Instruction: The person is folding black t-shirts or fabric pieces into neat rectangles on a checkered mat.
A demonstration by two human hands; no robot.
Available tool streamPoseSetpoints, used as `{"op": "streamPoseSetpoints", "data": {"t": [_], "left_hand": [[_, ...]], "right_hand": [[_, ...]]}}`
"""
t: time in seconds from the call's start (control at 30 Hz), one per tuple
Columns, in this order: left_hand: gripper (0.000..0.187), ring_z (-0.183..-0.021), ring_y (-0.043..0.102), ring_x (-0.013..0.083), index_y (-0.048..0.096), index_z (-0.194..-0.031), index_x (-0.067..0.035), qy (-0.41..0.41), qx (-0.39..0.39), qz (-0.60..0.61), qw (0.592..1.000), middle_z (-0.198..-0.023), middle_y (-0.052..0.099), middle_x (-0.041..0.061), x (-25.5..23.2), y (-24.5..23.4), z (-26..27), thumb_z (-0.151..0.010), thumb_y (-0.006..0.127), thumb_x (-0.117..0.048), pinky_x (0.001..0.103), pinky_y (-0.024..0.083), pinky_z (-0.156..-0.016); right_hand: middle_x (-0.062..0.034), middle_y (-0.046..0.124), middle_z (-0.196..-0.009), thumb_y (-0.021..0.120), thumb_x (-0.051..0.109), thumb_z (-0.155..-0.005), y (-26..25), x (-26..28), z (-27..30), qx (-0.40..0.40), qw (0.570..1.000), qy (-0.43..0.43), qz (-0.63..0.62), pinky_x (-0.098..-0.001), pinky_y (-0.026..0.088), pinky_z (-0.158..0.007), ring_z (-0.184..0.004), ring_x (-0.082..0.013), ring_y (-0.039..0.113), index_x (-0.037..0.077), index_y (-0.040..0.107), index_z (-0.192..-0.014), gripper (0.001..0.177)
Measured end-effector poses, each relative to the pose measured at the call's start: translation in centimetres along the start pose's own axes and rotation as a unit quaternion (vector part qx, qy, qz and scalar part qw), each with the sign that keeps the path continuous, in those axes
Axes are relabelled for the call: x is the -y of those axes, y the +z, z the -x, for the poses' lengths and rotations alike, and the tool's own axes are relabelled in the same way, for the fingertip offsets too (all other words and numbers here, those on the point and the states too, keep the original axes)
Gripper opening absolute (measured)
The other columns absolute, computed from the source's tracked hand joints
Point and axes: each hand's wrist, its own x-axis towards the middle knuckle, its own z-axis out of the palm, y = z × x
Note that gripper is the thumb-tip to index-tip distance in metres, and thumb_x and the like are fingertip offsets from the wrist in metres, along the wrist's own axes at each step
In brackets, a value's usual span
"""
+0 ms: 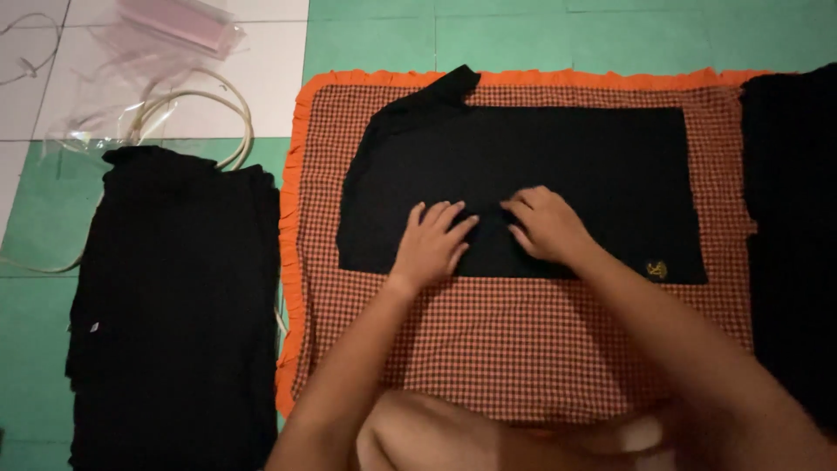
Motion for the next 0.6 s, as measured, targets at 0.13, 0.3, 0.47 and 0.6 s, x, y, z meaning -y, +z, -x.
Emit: {"op": "streamPoseSetpoints", "data": {"t": [0.13,0.3,0.47,0.6], "left_hand": [[0.053,-0.145,0.036,0.0394,0.061,-0.142,-0.032,-0.079,0.043,-0.032,0.995,-0.157,0.04,0.014,-1.2,1.9,-0.9,-0.095,0.052,-0.055,0.068,0.027,-0.112],[0.064,-0.146,0.034,0.0433,0.046,-0.154,-0.031,-0.12,0.067,-0.05,0.989,-0.158,0.037,0.018,-1.6,3.2,-0.8,-0.097,0.044,-0.059,0.073,0.023,-0.112],[0.062,-0.142,0.04,0.0381,0.049,-0.151,-0.012,-0.054,0.051,-0.037,0.997,-0.152,0.044,0.019,-4.3,2.4,-2.2,-0.101,0.043,-0.05,0.065,0.023,-0.115],[0.063,-0.141,0.045,0.036,0.047,-0.15,-0.003,-0.007,0.062,0.008,0.998,-0.147,0.051,0.019,-6.4,2.8,-3.9,-0.104,0.043,-0.046,0.055,0.032,-0.116]], "right_hand": [[-0.0058,0.063,-0.134,0.065,0.042,-0.09,0.4,-3.6,4.9,0.032,0.996,-0.008,0.078,-0.0401,0.048,-0.099,-0.124,-0.027,0.06,0.017,0.064,-0.134,0.051],[-0.0046,0.065,-0.138,0.069,0.045,-0.086,1.9,-7.9,10.9,-0.04,0.994,0.099,0.034,-0.0385,0.049,-0.102,-0.127,-0.0268,0.061,0.018,0.063,-0.14,0.061],[-0.0154,0.063,-0.137,0.072,0.036,-0.089,4.1,-11.2,15.4,-0.148,0.982,0.108,-0.052,-0.0451,0.042,-0.115,-0.128,-0.0332,0.059,0.008,0.06,-0.142,0.061],[-0.0188,0.059,-0.139,0.073,0.045,-0.087,3.5,-12.0,16.9,-0.205,0.973,0.072,-0.077,-0.048,0.039,-0.117,-0.131,-0.0356,0.056,0.005,0.056,-0.145,0.072]]}}
